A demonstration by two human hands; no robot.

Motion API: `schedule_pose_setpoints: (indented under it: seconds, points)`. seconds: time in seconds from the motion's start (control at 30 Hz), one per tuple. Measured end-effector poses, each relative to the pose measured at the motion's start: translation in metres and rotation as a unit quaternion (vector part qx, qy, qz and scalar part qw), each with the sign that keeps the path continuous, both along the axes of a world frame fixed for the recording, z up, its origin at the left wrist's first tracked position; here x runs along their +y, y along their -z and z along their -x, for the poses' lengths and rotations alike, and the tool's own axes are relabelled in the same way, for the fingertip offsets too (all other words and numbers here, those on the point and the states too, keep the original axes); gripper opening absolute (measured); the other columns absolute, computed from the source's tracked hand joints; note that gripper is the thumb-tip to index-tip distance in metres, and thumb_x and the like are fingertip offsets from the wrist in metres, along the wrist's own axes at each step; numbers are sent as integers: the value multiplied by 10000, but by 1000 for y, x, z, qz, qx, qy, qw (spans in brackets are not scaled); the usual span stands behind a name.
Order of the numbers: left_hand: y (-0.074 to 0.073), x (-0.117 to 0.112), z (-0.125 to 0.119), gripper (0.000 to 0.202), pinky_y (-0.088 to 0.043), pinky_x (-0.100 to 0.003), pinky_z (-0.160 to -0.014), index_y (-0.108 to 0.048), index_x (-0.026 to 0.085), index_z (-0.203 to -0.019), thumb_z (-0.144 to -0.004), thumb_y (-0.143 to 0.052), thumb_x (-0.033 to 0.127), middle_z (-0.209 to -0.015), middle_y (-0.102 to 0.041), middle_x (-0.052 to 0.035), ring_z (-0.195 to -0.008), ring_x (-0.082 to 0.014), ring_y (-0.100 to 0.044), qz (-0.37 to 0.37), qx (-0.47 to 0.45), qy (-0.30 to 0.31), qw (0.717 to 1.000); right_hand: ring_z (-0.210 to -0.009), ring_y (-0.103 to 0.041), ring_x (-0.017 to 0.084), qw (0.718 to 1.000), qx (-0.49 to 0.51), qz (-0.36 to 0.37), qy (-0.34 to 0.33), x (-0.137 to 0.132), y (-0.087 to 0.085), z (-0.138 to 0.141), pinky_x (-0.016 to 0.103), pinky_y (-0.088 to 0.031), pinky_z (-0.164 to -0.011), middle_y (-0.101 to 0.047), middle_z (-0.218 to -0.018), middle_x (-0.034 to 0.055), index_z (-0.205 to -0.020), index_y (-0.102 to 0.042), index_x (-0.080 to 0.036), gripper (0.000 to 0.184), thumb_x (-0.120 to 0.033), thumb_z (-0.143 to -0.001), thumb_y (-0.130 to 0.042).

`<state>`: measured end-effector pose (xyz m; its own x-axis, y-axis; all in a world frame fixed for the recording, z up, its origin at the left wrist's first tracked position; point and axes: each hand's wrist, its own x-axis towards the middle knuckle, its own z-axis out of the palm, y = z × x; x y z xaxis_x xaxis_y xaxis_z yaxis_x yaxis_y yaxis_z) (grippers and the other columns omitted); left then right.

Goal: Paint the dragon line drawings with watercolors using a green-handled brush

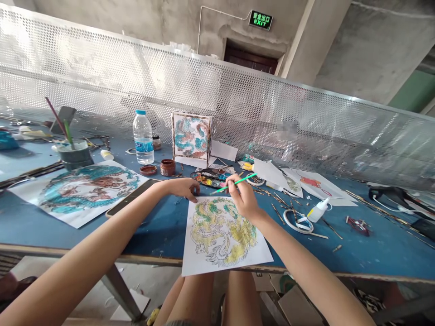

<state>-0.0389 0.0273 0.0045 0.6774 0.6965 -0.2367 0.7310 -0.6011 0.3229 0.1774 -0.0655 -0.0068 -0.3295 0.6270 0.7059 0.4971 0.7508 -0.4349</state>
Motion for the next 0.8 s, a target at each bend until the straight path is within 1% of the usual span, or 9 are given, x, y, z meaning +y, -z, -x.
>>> schedule_pose_setpoints:
  seconds: [0.07, 0.13, 0.3, 0.47, 0.53, 0.7, 0.8]
  points:
    - [-1, -1, 0, 458, -400, -225, -593, -585, 142, -967, -612, -626, 429, -831, -609, -34, -727, -171, -552, 1, 7, -1, 1000, -710, -521, 161, 999, 5, -14, 48, 9, 0, -8, 276, -388, -673, -546, -783, 38, -926, -488, -195, 196, -279, -929, -311]
    - [-2, -1, 0, 469, -401, -226, -591, -583, 136, -978, -615, -624, 430, -839, -614, -41, -730, -174, -558, 6, 6, 1, 1000, -782, -537, 178, 997, -14, -23, 77, 18, 2, -13, 290, -391, -714, -575, -853, 62, -962, -513, -190, 215, -280, -929, -320]
    - [0, 0, 2, 467, -401, -224, -582, -581, 147, -982, -622, -622, 441, -860, -623, -46, -735, -177, -564, 10, 1, 4, 1000, -938, -534, 211, 992, -75, 5, 102, 34, 14, -18, 313, -390, -799, -614, -965, 91, -985, -567, -179, 267, -281, -930, -327]
    - [3, 3, 3, 467, -402, -227, -580, -583, 149, -976, -621, -623, 450, -825, -623, -42, -726, -178, -564, 14, 1, 3, 1000, -952, -538, 216, 990, -80, 19, 118, 38, 19, -20, 320, -398, -807, -619, -971, 91, -1006, -570, -176, 264, -286, -923, -345]
    - [4, 5, 4, 478, -400, -228, -574, -581, 146, -975, -620, -623, 464, -821, -619, -43, -720, -179, -564, 16, -2, 6, 1000, -969, -536, 214, 992, -73, 21, 104, 38, 20, -20, 324, -399, -819, -615, -990, 87, -1033, -562, -187, 260, -288, -922, -350]
    - [5, 5, 4, 468, -399, -230, -573, -581, 148, -966, -617, -625, 456, -797, -620, -37, -714, -179, -562, 12, -2, 9, 1000, -1024, -525, 184, 997, -66, 39, 11, 39, 24, -17, 322, -398, -878, -594, -1058, 72, -1054, -568, -204, 264, -283, -925, -352]
    - [3, 3, 2, 451, -401, -227, -575, -584, 146, -956, -616, -626, 439, -786, -620, -32, -711, -175, -560, 8, 0, 7, 1000, -1025, -523, 183, 996, -65, 55, 4, 42, 29, -16, 333, -403, -882, -593, -1055, 73, -1056, -579, -208, 278, -293, -926, -349]
